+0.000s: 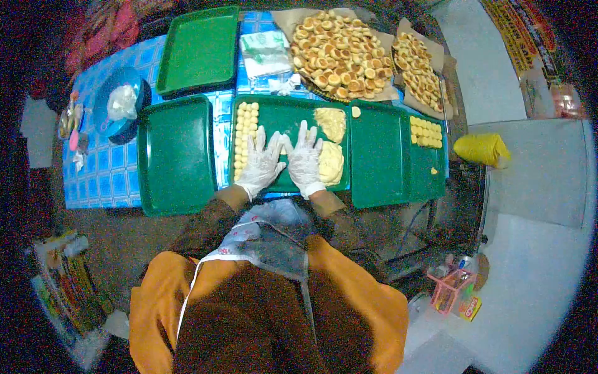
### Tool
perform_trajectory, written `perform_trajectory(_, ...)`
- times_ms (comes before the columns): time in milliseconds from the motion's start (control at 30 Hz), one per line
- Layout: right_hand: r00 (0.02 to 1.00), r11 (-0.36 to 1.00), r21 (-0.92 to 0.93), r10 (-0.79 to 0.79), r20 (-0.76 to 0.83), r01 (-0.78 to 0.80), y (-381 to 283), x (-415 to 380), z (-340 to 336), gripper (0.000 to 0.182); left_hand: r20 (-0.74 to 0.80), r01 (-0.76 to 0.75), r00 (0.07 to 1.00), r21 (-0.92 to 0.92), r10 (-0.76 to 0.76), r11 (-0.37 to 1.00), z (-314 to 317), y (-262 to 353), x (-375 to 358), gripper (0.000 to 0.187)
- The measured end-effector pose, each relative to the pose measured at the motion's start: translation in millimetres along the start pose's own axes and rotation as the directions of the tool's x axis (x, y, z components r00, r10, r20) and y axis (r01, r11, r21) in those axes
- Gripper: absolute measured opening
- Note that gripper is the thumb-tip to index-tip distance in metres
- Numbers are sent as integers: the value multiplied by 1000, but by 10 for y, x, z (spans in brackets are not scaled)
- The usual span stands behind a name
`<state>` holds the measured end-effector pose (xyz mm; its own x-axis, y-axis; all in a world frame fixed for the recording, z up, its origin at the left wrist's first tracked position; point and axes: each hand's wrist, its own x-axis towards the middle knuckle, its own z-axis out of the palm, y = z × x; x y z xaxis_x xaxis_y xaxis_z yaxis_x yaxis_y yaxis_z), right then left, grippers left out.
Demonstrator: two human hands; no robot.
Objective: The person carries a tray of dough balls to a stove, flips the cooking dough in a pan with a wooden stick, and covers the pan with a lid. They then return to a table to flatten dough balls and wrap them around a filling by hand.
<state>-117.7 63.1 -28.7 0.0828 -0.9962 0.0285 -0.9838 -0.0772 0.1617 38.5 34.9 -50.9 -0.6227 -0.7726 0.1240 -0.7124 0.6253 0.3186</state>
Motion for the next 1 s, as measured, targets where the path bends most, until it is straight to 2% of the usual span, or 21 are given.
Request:
perform_trajectory(100,998,991,129,38,-44,-32,15,12,44,64,20,-8,1000,-6,8,1000,40,-35,38,79)
perform_trajectory(133,1000,997,77,22,-11,-21,27,6,-8,58,20,-8,1000,8,8,1000,51,-31,38,80)
perform_trajectory(233,999,992,116,36,32,-39,14,-42,-97,58,39,-30,999,-6,30,1000,22,-39,19,80)
perform_trajectory(267,1000,999,26,30,9,-30,27,-78,-17,57,56,-46,997,-28,48,999,5,-22,-59,80)
perform_trajectory(367,1000,1000,23,19,16,-20,37,-119,-68,56,74,-36,997,-21,37,999,-27,-16,-100,81)
perform_trajectory(433,998,998,29,-62,28,61,37,-179,-50,55,115,-62,991,-21,64,998,-135,55,-150,82)
perform_trajectory(467,999,998,38,-47,2,47,44,-239,-55,55,115,0,993,-42,4,999,-138,83,-176,78)
perform_trajectory(500,999,998,45,-35,-31,37,65,-218,-116,56,108,-8,994,-29,11,1000,-134,70,-167,78)
perform_trajectory(533,990,966,250,90,-109,-60,124,-151,-195,53,99,-14,995,-16,16,1000,-131,43,-153,78)
perform_trajectory(600,920,754,632,356,-166,-178,389,-16,-357,47,101,-4,995,-10,5,1000,-124,72,-185,77)
perform_trajectory(633,942,954,298,121,-314,-23,724,64,-432,33,87,12,996,-24,-9,1000,-128,89,-179,76)
perform_trajectory(667,873,859,422,418,-251,-290,979,89,-151,24,75,25,997,-39,-22,999,-132,108,-184,74)
perform_trajectory(700,688,760,636,533,-492,-134,1239,184,-110,25,64,39,997,-52,-36,998,-152,133,-187,73)
perform_trajectory(733,684,611,712,684,-254,-346,1573,214,128,24,24,50,999,-121,-47,991,-178,149,-184,68)
perform_trajectory(767,643,416,830,760,-93,-372,1859,256,382,28,14,47,999,-115,-46,992,-177,145,-198,69)
perform_trajectory(800,688,256,896,722,72,-362,2168,284,738,32,2,45,999,-109,-45,993,-175,126,-217,70)
perform_trajectory(900,673,200,882,722,160,-426,2363,548,1050,37,-48,70,996,-138,-77,988,-205,148,-207,62)
perform_trajectory(933,678,215,885,721,142,-413,2347,618,1092,44,-60,74,995,-142,-83,987,-197,137,-216,60)
perform_trajectory(1000,711,311,859,698,84,-406,2268,651,1028,45,-98,91,989,-159,-107,983,-189,147,-225,55)
